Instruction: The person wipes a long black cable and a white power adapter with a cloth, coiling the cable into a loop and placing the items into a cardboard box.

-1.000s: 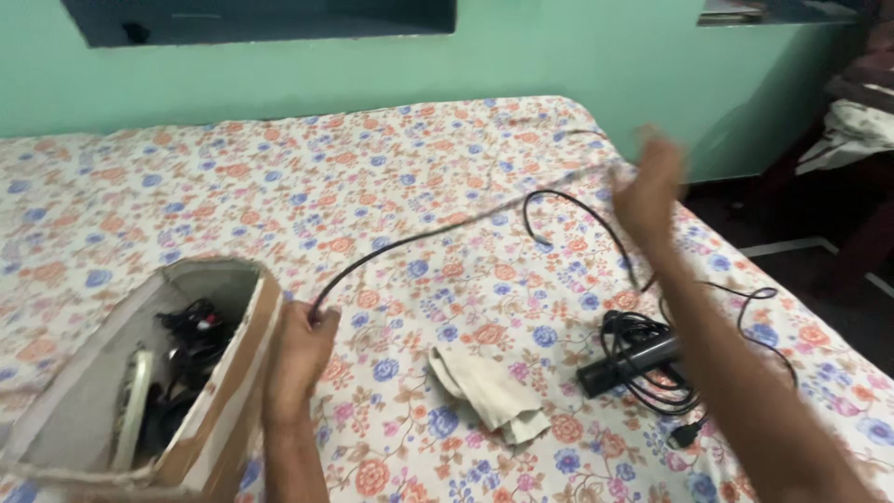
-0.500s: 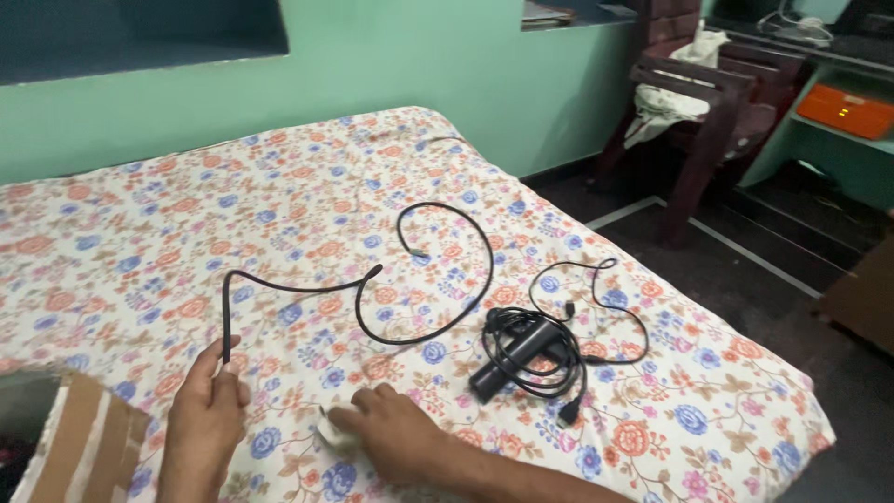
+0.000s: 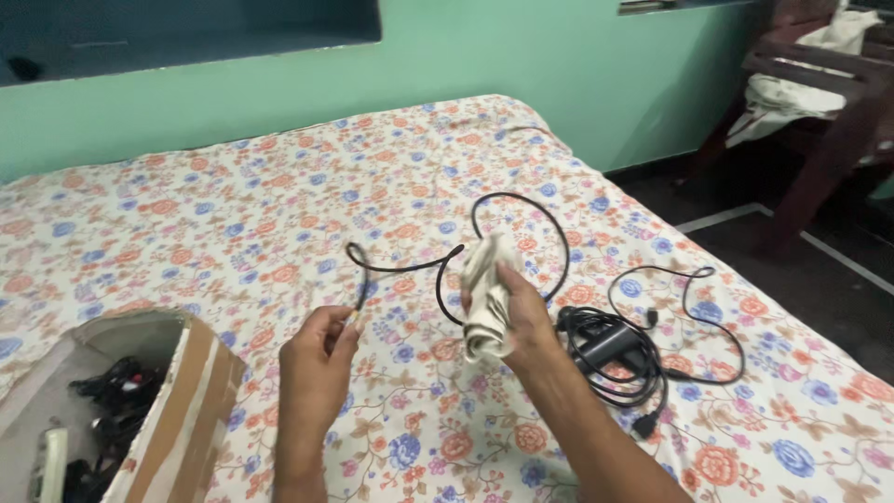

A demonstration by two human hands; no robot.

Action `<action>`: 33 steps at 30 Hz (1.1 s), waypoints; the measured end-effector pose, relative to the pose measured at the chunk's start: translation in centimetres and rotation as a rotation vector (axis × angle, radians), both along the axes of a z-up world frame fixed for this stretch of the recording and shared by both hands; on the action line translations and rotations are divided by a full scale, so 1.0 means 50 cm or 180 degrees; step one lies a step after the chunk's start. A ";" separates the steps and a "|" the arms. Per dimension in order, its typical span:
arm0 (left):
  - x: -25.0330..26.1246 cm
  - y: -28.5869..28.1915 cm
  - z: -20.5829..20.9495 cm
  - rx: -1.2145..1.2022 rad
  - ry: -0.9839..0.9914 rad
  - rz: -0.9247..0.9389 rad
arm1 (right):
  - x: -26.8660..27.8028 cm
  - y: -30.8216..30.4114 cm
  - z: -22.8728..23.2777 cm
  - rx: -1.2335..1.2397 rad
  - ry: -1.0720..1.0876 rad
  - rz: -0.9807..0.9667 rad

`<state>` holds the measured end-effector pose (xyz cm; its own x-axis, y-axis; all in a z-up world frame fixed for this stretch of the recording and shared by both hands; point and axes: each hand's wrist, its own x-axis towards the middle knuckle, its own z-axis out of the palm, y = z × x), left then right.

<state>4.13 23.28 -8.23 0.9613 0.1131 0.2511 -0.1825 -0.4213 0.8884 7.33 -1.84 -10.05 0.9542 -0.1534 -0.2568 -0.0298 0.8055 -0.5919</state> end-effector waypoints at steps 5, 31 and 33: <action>-0.010 -0.001 0.013 0.0225 -0.0741 -0.0234 | -0.064 0.058 0.070 -0.1149 -0.0126 0.0458; -0.080 -0.037 0.094 0.1295 -0.0785 -0.0477 | -0.194 0.172 0.105 -0.5059 -0.2970 -0.0847; -0.080 -0.034 0.087 0.1081 -0.1042 -0.0529 | -0.195 0.172 0.101 -0.5167 -0.3056 -0.0997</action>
<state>0.12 21.59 -3.86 0.8240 -0.1754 0.5388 -0.5181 -0.6183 0.5910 -2.41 6.76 -5.00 0.5618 0.1616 0.8114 0.7343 -0.5493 -0.3990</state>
